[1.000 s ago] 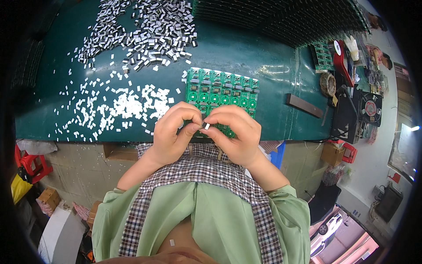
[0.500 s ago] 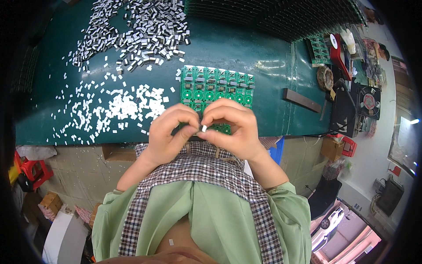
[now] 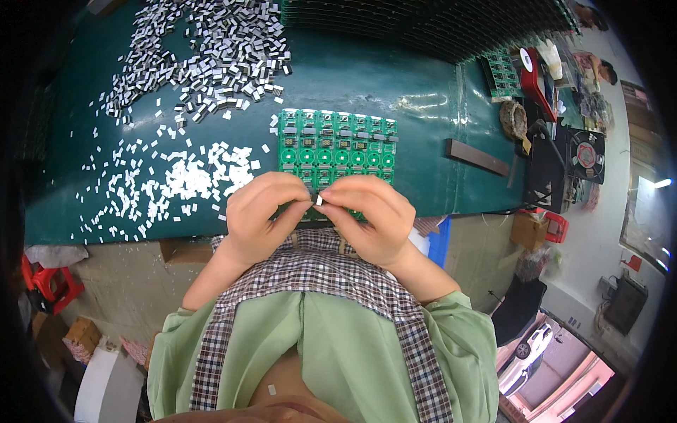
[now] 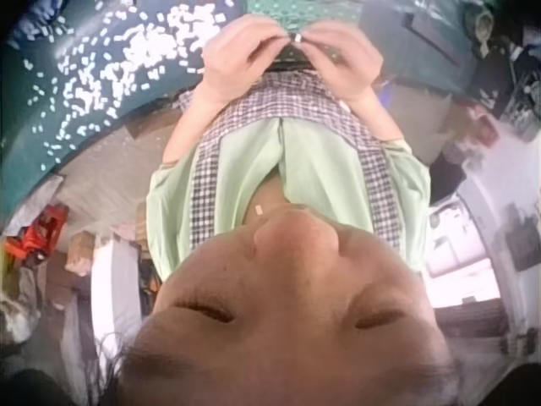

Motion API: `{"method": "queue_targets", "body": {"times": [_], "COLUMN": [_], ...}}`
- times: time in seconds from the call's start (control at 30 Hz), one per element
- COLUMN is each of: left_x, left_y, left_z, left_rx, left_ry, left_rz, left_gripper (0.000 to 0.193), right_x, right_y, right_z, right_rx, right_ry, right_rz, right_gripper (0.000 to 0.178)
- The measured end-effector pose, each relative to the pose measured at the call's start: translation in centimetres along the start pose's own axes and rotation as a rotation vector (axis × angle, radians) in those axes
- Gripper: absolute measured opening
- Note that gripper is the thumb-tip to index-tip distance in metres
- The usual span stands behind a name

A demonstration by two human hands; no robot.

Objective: The person inserts small electronic components by hand into pre-drilled holes on a green circuit board array.

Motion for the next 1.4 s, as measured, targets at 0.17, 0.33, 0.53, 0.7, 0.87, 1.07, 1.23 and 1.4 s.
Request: {"method": "queue_targets", "body": {"times": [0.17, 0.33, 0.53, 0.7, 0.87, 1.07, 1.23, 1.4], "left_x": [3.4, 9.6, 9.7, 10.4, 10.9, 9.8, 8.5, 6.9], "left_y": [-1.6, -5.7, -7.7, -7.4, -7.2, -7.1, -7.1, -6.8], "left_z": [1.4, 2.4, 1.5, 1.1, 1.0, 0.3, -0.4, -0.7], "left_rx": [0.061, 0.312, 0.422, 0.410, 0.473, 0.522, 0.496, 0.559], "left_ry": [0.060, 0.144, 0.064, 0.165, 0.224, 0.255, 0.265, 0.246], "left_rz": [0.303, 0.958, 0.921, 0.908, 0.742, 0.336, 0.016, -0.166], "left_gripper": [0.011, 0.026, 0.020, 0.021, 0.021, 0.018, 0.019, 0.018], "right_x": [2.2, 3.2, 2.5, 2.3, 2.7, 2.4, 2.2, 2.3], "right_y": [4.2, 5.5, 5.0, 4.9, 5.3, 5.1, 5.0, 4.9], "right_z": [0.8, 1.4, 1.7, 2.1, 2.1, 2.3, 2.3, 2.3], "right_rx": [-0.183, -0.090, -0.003, 0.003, -0.048, -0.025, -0.011, -0.002], "right_ry": [-0.003, -0.120, -0.203, -0.256, -0.264, -0.277, -0.281, -0.300], "right_rz": [-0.125, -0.470, -0.578, -0.589, -0.541, -0.547, -0.583, -0.579], "right_gripper": [0.020, 0.015, 0.013, 0.012, 0.013, 0.013, 0.011, 0.011]}}
Point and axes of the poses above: each hand's wrist, its own z-axis towards the middle knuckle, its own x-axis out of the back of the hand, y = z × x, the point moved 8 cm from there along z, towards the middle knuckle, and after that the axes turned 1 degree about x, right-handed, at the moved point
